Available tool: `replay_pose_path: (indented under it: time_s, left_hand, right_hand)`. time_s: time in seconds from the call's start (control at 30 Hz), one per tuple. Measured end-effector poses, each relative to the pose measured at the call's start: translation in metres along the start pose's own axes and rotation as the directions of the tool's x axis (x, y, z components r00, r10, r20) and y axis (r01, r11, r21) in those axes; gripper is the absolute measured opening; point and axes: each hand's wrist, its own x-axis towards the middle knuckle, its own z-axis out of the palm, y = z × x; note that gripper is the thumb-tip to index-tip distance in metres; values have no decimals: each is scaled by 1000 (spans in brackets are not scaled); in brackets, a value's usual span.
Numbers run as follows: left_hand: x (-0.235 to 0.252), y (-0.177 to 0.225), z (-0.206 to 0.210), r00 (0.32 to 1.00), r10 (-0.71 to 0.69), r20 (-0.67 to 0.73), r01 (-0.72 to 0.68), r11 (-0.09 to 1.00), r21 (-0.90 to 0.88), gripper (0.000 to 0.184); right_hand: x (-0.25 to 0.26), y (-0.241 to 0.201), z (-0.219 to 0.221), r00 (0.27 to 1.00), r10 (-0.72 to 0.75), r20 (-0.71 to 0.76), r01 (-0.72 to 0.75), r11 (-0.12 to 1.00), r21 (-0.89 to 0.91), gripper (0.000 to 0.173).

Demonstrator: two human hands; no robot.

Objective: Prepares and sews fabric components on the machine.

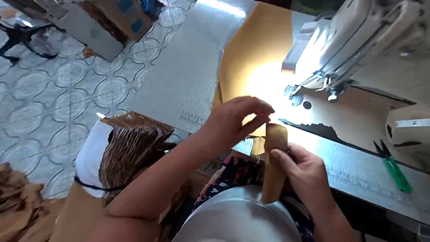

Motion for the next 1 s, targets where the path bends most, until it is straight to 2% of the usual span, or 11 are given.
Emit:
replay_pose_path:
  time_s: [0.03, 0.1, 0.13, 0.2, 0.27, 0.4, 0.57, 0.67, 0.77, 0.9, 1.0]
  left_hand:
    - [17, -12, 9, 999, 2, 33, -3, 1000, 27, 18]
    - [41, -40, 36, 995, 58, 83, -61, 997, 37, 19]
    - [49, -55, 50, 989, 115, 98, -120, 992, 41, 21]
    - [51, -80, 69, 967, 162, 198, -179, 981, 73, 30]
    - [47, -92, 70, 946, 111, 303, -153, 981, 119, 40]
    - [36, -95, 48, 930, 104, 352, -170, 972, 163, 43]
    - [41, -90, 37, 846, 382, 372, -471, 863, 182, 28]
    - [44, -91, 36, 814, 485, 318, -568, 779, 266, 24]
    - [42, -84, 41, 839, 472, 270, -542, 772, 332, 25]
    - [35, -70, 59, 906, 339, 252, -414, 832, 369, 27]
    - [31, -67, 63, 918, 321, 233, -394, 807, 440, 31]
  right_hand:
    - [10, 9, -8, 998, 22, -60, -29, 994, -110, 25]
    - [26, 30, -18, 990, -37, -138, -17, 929, -369, 55]
    - [32, 38, -20, 983, -86, -161, 0, 882, -471, 60]
    - [37, 46, -18, 965, -208, -162, 56, 764, -643, 50]
    - [38, 49, -14, 951, -282, -129, 90, 648, -756, 35]
    - [34, 57, -7, 913, -396, -98, 145, 540, -829, 27]
    - [31, 61, -7, 910, -408, -69, 171, 523, -835, 28]
    - [27, 60, -7, 922, -380, -70, 149, 518, -842, 29]
    - [16, 57, -5, 933, -354, -61, 131, 493, -860, 31]
    - [-1, 56, 0, 931, -363, -46, 141, 472, -870, 33]
    - [-6, 57, 3, 930, -365, -40, 150, 476, -867, 34]
